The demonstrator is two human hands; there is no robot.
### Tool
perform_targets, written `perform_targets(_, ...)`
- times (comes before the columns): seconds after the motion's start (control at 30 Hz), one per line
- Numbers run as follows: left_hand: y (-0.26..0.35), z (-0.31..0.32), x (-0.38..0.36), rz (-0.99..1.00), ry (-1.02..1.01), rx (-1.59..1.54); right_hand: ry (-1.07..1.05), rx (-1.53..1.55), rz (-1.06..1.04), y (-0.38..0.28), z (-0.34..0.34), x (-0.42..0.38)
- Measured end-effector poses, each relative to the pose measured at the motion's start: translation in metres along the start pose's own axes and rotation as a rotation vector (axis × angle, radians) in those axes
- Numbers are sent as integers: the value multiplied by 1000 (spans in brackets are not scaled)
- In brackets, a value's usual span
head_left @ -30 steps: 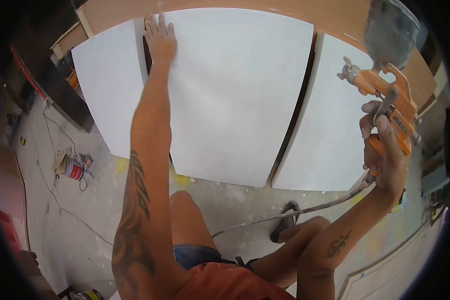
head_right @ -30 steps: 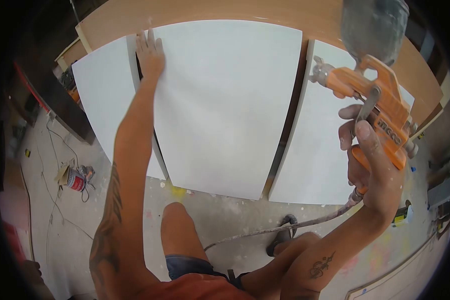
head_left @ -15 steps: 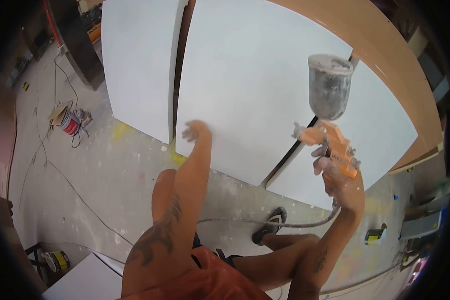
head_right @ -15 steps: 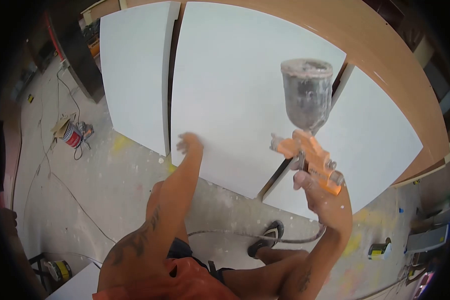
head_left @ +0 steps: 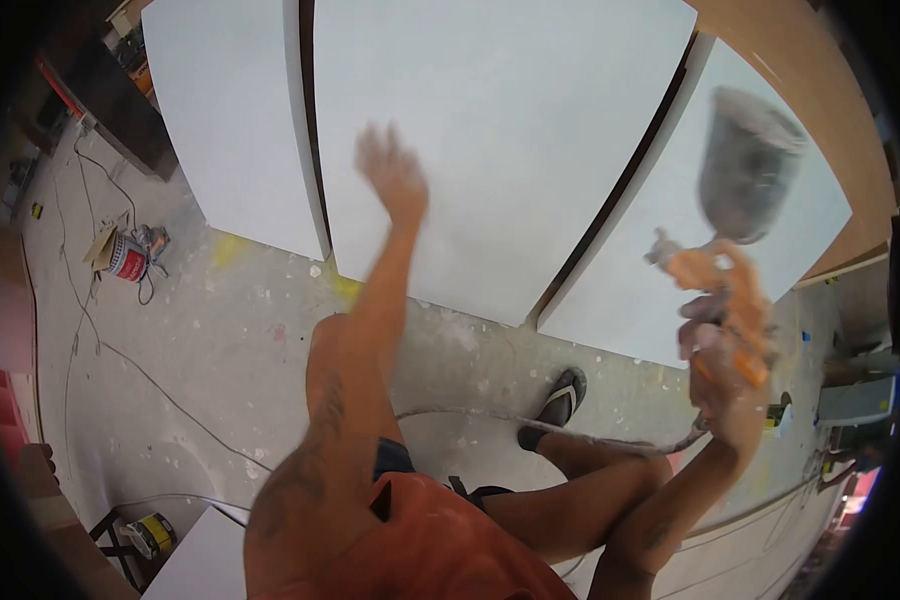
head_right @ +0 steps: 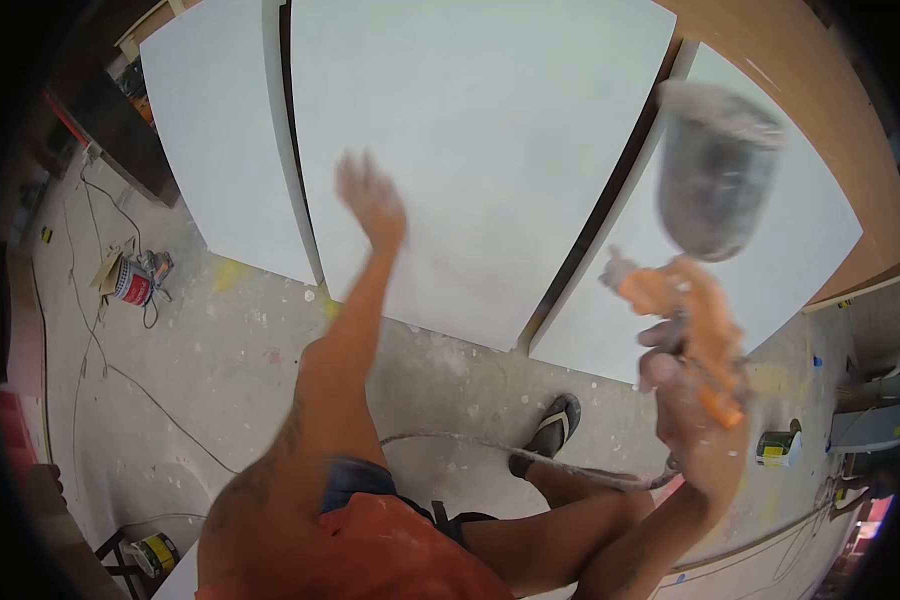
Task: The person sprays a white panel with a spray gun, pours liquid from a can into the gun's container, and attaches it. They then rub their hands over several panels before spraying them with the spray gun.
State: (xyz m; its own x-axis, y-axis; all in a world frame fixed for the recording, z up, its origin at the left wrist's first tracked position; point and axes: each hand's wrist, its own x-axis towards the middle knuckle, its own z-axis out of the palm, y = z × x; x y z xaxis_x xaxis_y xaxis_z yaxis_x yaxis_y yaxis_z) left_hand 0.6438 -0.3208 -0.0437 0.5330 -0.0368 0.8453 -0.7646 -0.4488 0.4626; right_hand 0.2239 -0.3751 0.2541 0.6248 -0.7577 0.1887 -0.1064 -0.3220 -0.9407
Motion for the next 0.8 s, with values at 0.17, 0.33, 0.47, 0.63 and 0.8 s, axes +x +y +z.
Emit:
perform_targets(0.17,-59,84,-291,-1512,-161,624,-180,-259,417,10,-6,-4)
perform_targets(0.33,17,84,-115,-1147,-368,637,-83,-192,192,10,-9,-2)
perform_targets(0.47,139,60,95,-100,71,-82,46,-187,99,-5,-17,-2)
perform_targets(0.63,215,66,74,802,-348,-91,148,-52,187,-38,-9,-2)
perform_targets(0.8,78,35,-179,1406,-1023,-339,17,-252,109,-30,-7,5)
